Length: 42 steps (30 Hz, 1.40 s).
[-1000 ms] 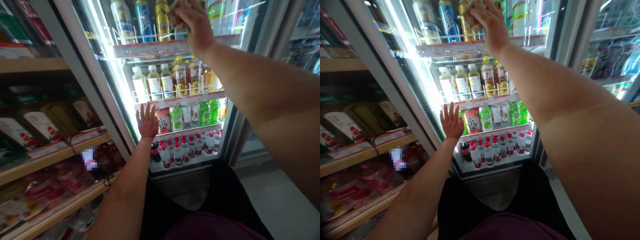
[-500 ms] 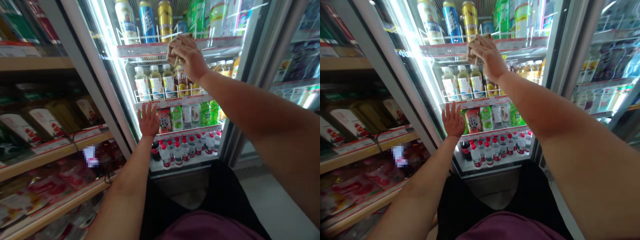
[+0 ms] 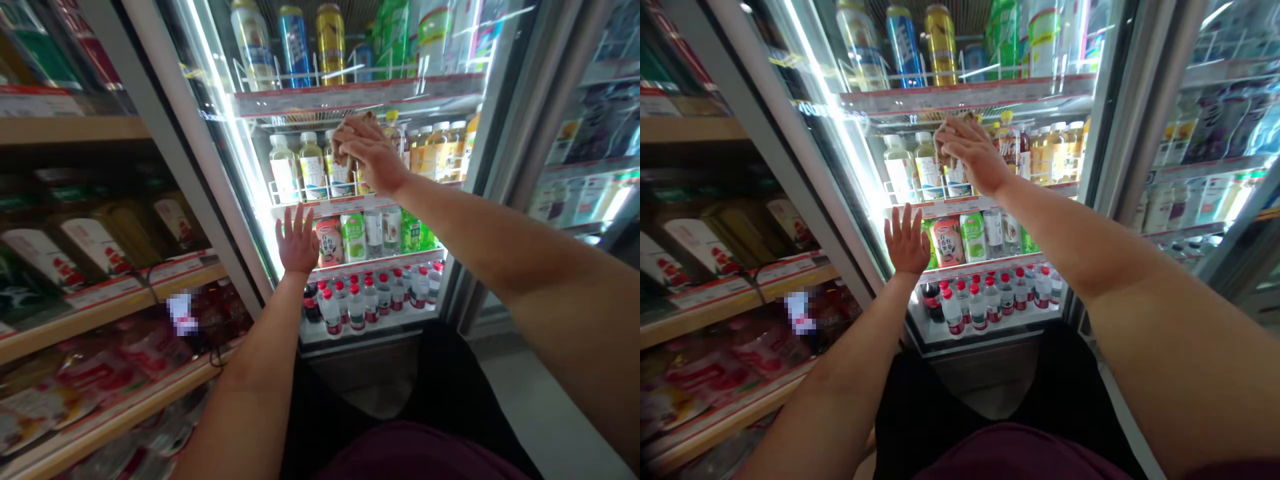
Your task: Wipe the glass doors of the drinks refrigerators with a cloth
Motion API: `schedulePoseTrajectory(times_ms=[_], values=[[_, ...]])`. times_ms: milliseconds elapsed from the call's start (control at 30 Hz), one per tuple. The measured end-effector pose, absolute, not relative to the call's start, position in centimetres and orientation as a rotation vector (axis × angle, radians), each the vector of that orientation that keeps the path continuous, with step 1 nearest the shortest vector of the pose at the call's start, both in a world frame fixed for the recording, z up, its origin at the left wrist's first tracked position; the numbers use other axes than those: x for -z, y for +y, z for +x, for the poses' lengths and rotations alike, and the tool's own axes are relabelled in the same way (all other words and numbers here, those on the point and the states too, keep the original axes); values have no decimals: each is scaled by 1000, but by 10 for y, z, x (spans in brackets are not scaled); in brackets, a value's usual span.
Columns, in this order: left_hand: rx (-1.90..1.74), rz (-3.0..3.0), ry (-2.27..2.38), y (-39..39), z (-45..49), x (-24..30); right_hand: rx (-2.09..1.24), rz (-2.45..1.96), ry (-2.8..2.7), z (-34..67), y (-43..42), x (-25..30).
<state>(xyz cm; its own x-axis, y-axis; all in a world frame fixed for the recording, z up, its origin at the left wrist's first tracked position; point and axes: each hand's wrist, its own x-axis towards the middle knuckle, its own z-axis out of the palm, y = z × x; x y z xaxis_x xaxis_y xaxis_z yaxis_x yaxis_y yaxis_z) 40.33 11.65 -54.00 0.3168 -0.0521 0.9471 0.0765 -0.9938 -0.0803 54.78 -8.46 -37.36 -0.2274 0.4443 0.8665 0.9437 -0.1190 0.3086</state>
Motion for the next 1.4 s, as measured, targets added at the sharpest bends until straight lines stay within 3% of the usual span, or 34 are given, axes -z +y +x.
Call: schedulePoseTrajectory(times_ms=[333, 833, 1400], values=[[1793, -2408, -12, 117, 404, 540, 1262, -1619, -1728, 535, -83, 421], [1768, -2527, -25, 116, 403, 539, 1137, -1652, -2029, 518, -91, 542], [1743, -2512, -42, 116, 402, 539, 798, -1823, -2147, 506, -95, 615]])
